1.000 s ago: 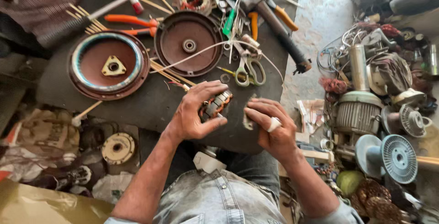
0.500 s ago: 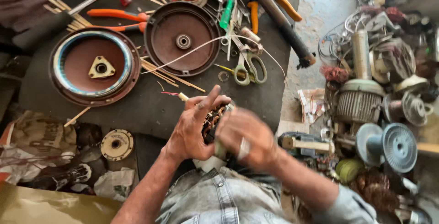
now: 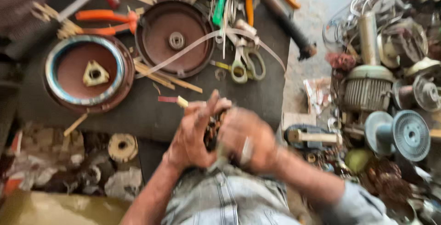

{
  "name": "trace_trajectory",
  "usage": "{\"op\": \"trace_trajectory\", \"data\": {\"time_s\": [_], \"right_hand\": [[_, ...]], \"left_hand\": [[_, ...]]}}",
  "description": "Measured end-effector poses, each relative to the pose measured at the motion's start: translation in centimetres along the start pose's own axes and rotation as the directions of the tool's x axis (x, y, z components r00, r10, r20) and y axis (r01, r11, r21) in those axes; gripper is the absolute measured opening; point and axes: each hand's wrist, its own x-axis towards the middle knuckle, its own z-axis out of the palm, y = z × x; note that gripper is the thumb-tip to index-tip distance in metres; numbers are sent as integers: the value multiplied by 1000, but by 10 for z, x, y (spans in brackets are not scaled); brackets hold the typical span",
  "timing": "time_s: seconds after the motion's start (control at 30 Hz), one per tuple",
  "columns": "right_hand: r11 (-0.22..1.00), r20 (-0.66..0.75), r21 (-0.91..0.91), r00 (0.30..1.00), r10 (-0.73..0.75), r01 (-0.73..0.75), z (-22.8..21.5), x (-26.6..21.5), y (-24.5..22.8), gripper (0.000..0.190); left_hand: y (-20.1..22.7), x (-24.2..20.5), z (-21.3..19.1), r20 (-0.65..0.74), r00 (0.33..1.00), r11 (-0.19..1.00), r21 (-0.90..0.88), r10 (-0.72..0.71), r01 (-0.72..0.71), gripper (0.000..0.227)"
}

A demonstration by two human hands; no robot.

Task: The person holds a small, circular electrical component with copper windings and uses a sanding block to smooth its surface. They rotate the component in their hands to sand different sections while working at a cluttered table.

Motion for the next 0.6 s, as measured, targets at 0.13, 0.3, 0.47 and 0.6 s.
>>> {"op": "trace_trajectory", "data": {"time_s": [0.13,0.3,0.47,0.6], "right_hand": [[988,-43,54,988,146,-143,0,-2,-5,18],[991,-132,-25,983,128,-132,2,2,-8,13],[998,-123,-38,992,35,-40,-3,12,-21,17],[995,-50,-28,994,-94,92,-9,24,-22,24]], "left_hand": [[1,-2,2,-1,1000,1000,-19,16,-16,105],[-1,-1,3,3,1000,1000,-18,12,-11,106],[0,-2,4,-1,1000,1000,5,18,-18,105],[-4,3,5,-11,1000,999,24,28,-28,105]]}}
